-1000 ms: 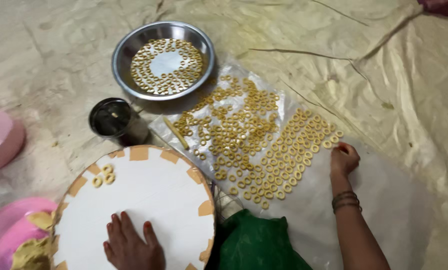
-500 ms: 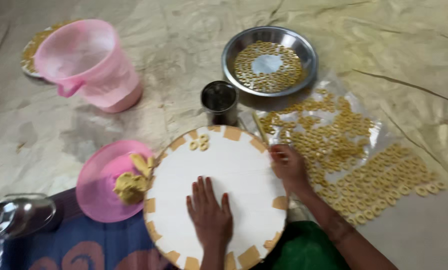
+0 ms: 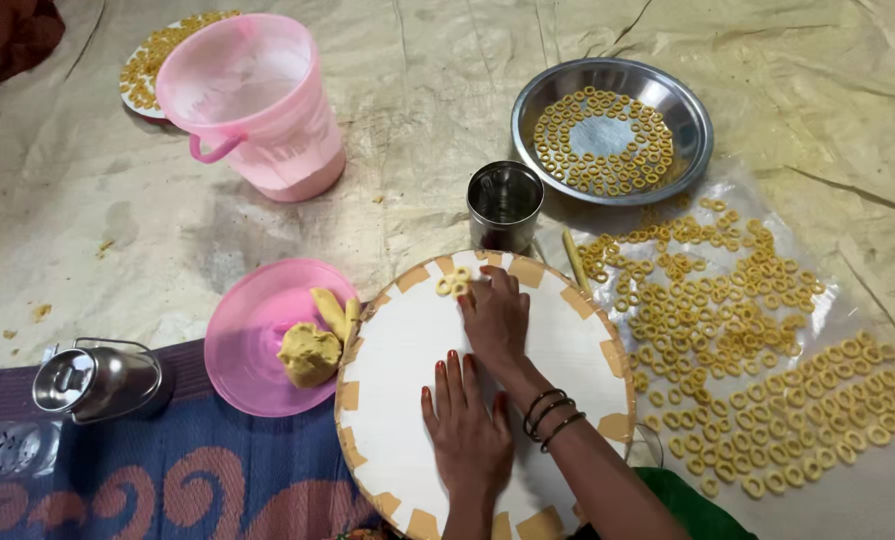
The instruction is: The person rolls a piece of dough into a thin rope on a flat board, then uses a spoon to cut small segments and forms them into rings. The rings are placed on a plastic sheet and into a metal bowl.
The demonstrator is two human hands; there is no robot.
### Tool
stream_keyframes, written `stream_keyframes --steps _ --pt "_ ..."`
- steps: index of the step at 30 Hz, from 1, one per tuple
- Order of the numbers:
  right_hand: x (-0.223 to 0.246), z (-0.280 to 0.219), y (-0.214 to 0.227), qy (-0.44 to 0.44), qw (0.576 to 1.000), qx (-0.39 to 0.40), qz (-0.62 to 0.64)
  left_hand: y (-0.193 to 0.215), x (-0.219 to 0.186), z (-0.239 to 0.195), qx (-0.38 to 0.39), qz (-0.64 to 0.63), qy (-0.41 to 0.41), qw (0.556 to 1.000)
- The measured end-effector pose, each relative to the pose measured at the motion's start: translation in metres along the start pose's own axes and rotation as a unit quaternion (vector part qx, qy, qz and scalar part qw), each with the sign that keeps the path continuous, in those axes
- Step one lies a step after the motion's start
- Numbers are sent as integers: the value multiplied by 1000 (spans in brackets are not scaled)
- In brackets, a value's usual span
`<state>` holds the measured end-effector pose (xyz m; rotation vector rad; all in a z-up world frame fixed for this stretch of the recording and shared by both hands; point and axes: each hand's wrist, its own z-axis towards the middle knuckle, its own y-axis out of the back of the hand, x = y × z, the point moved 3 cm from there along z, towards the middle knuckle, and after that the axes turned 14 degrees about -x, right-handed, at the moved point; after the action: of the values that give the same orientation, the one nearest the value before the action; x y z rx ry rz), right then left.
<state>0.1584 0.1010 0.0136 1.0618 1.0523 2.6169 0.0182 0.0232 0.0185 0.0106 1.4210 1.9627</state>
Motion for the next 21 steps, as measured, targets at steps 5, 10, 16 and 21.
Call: stream_keyframes --steps 5,10,16,21 --pt "-24 -13 2 -102 973 20 208 1 -1 -1 6 -8 9 1000" --pt "-72 -42 41 -314 802 65 504 6 -4 3 -8 2 1 1000" --pt "-121 -77 105 -457 739 44 492 5 -3 1 17 22 7 1000" --pt "-138 -69 122 -498 640 61 582 2 -1 0 31 31 16 999"
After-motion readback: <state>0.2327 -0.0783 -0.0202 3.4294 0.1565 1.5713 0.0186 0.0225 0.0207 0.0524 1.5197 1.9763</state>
